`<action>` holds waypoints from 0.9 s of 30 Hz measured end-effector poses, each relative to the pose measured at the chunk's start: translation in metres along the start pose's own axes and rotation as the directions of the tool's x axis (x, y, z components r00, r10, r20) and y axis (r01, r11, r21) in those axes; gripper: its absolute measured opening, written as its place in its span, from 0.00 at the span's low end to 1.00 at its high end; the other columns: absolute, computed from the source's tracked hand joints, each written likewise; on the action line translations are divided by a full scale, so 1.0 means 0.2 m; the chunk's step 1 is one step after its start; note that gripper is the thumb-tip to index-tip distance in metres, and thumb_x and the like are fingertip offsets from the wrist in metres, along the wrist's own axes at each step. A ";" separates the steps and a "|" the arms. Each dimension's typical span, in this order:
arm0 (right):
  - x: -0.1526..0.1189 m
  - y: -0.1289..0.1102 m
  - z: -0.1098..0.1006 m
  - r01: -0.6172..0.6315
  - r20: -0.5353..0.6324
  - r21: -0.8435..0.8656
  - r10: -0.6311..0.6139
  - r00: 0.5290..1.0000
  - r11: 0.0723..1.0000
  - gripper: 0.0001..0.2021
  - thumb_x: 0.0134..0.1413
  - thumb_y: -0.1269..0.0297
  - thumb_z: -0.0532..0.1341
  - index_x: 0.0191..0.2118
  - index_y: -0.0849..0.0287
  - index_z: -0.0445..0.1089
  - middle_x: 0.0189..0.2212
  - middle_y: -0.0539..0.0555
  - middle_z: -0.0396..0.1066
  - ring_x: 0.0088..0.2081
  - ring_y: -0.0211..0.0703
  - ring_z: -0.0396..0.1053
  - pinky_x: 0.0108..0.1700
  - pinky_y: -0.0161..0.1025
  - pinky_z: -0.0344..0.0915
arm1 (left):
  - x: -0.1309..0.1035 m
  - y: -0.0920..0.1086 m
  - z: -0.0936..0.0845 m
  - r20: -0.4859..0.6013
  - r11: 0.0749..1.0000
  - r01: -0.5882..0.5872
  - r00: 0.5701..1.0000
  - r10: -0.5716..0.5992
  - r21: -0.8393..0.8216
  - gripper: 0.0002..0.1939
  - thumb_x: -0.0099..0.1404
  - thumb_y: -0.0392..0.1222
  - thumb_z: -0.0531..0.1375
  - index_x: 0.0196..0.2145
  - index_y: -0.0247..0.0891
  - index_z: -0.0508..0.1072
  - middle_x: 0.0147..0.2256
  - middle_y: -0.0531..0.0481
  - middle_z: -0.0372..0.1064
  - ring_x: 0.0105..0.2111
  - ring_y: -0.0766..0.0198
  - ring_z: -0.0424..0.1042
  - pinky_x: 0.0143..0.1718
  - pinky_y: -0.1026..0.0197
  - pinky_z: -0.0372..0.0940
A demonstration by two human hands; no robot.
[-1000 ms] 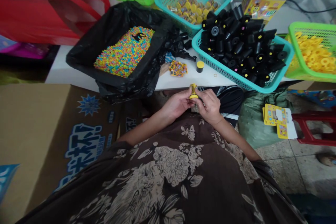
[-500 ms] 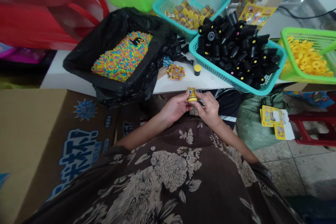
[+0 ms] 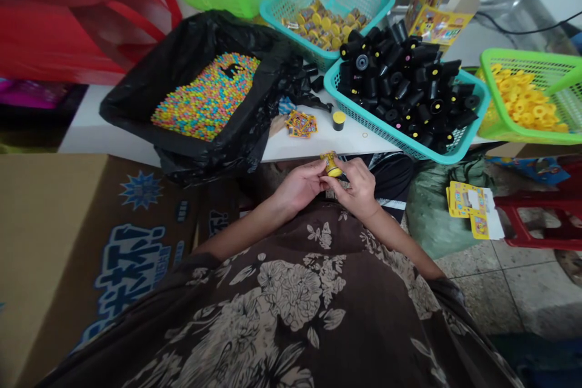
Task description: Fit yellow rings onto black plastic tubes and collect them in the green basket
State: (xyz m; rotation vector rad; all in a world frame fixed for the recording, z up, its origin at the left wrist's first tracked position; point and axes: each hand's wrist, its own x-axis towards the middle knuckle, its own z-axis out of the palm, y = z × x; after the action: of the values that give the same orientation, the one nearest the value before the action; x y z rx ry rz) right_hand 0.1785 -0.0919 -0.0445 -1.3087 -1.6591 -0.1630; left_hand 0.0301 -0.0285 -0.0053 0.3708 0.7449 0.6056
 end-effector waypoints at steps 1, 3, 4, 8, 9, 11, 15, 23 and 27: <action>0.00 0.00 0.00 0.005 0.005 -0.023 -0.005 1.000 1.000 0.16 0.64 0.57 0.68 0.54 0.55 0.75 0.36 0.56 0.79 0.35 0.49 0.75 0.40 0.49 0.74 | 0.00 0.00 0.00 0.003 1.000 0.003 1.000 -0.003 -0.009 0.04 0.64 0.37 0.70 0.33 0.34 0.80 0.30 0.52 0.76 0.28 0.69 0.71 0.34 0.64 0.66; -0.01 0.00 0.00 0.027 0.036 -0.051 -0.025 0.999 0.998 0.15 0.65 0.56 0.67 0.54 0.54 0.75 0.36 0.56 0.79 0.36 0.49 0.74 0.40 0.49 0.73 | 0.00 0.00 0.00 0.006 1.000 -0.007 1.000 0.007 -0.012 0.05 0.64 0.38 0.70 0.33 0.35 0.79 0.29 0.53 0.74 0.27 0.69 0.70 0.33 0.64 0.66; -0.01 0.00 0.00 0.040 0.052 -0.062 -0.037 0.998 0.997 0.15 0.65 0.57 0.66 0.54 0.54 0.75 0.36 0.57 0.79 0.36 0.50 0.75 0.41 0.49 0.74 | 0.01 -0.01 0.00 0.006 1.000 -0.018 1.000 0.018 -0.006 0.06 0.63 0.38 0.71 0.33 0.35 0.78 0.29 0.54 0.73 0.26 0.69 0.69 0.33 0.64 0.66; -0.02 0.00 0.00 0.057 0.024 -0.070 -0.056 0.998 0.996 0.16 0.64 0.58 0.67 0.55 0.54 0.74 0.39 0.57 0.79 0.38 0.50 0.76 0.42 0.50 0.75 | 0.01 -0.01 0.00 0.000 0.999 -0.039 0.999 0.039 0.020 0.10 0.58 0.38 0.74 0.31 0.34 0.76 0.29 0.53 0.74 0.27 0.70 0.70 0.32 0.64 0.65; -0.02 0.00 0.00 0.043 0.001 -0.059 -0.043 0.999 0.997 0.16 0.64 0.58 0.68 0.55 0.54 0.73 0.39 0.57 0.79 0.38 0.50 0.76 0.42 0.49 0.75 | 0.02 -0.01 0.00 -0.007 0.999 -0.040 0.999 0.040 0.025 0.11 0.58 0.38 0.74 0.31 0.34 0.75 0.29 0.53 0.74 0.27 0.70 0.71 0.32 0.65 0.65; -0.01 0.00 -0.01 0.002 -0.020 -0.021 -0.003 1.000 1.000 0.15 0.63 0.58 0.68 0.53 0.54 0.74 0.37 0.55 0.79 0.36 0.48 0.76 0.40 0.48 0.75 | 0.02 0.00 -0.01 -0.022 0.998 -0.045 0.999 0.046 0.053 0.12 0.57 0.39 0.74 0.31 0.34 0.75 0.28 0.53 0.74 0.25 0.69 0.71 0.30 0.65 0.65; 0.01 -0.01 -0.02 -0.107 0.041 0.132 0.102 0.994 0.986 0.12 0.65 0.59 0.67 0.51 0.54 0.76 0.35 0.53 0.79 0.33 0.45 0.75 0.36 0.45 0.74 | 0.02 0.03 -0.03 -0.013 0.984 -0.057 0.998 0.060 0.169 0.12 0.55 0.37 0.74 0.32 0.35 0.74 0.26 0.53 0.75 0.23 0.68 0.72 0.27 0.65 0.62; 0.01 -0.01 -0.04 -0.141 0.059 0.104 0.135 0.989 0.985 0.17 0.65 0.54 0.67 0.54 0.54 0.75 0.41 0.57 0.79 0.40 0.50 0.77 0.42 0.48 0.76 | 0.00 0.01 -0.04 0.052 0.993 0.018 0.998 -0.025 0.117 0.09 0.58 0.37 0.71 0.30 0.35 0.73 0.29 0.52 0.76 0.26 0.67 0.74 0.30 0.64 0.65; -0.01 0.00 -0.02 -0.061 0.076 -0.008 0.062 0.995 0.998 0.22 0.62 0.54 0.69 0.58 0.55 0.71 0.43 0.58 0.78 0.42 0.52 0.76 0.45 0.50 0.76 | 0.00 -0.02 -0.04 0.122 0.994 -0.075 0.990 0.064 0.083 0.16 0.57 0.36 0.72 0.44 0.38 0.79 0.37 0.50 0.80 0.32 0.62 0.79 0.35 0.61 0.70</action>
State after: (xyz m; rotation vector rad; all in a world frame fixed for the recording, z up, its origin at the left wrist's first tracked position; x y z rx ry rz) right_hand 0.1808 -0.0952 -0.0431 -1.3836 -1.6809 -0.0821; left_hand 0.0258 -0.0311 -0.0122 0.5113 0.6471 0.6119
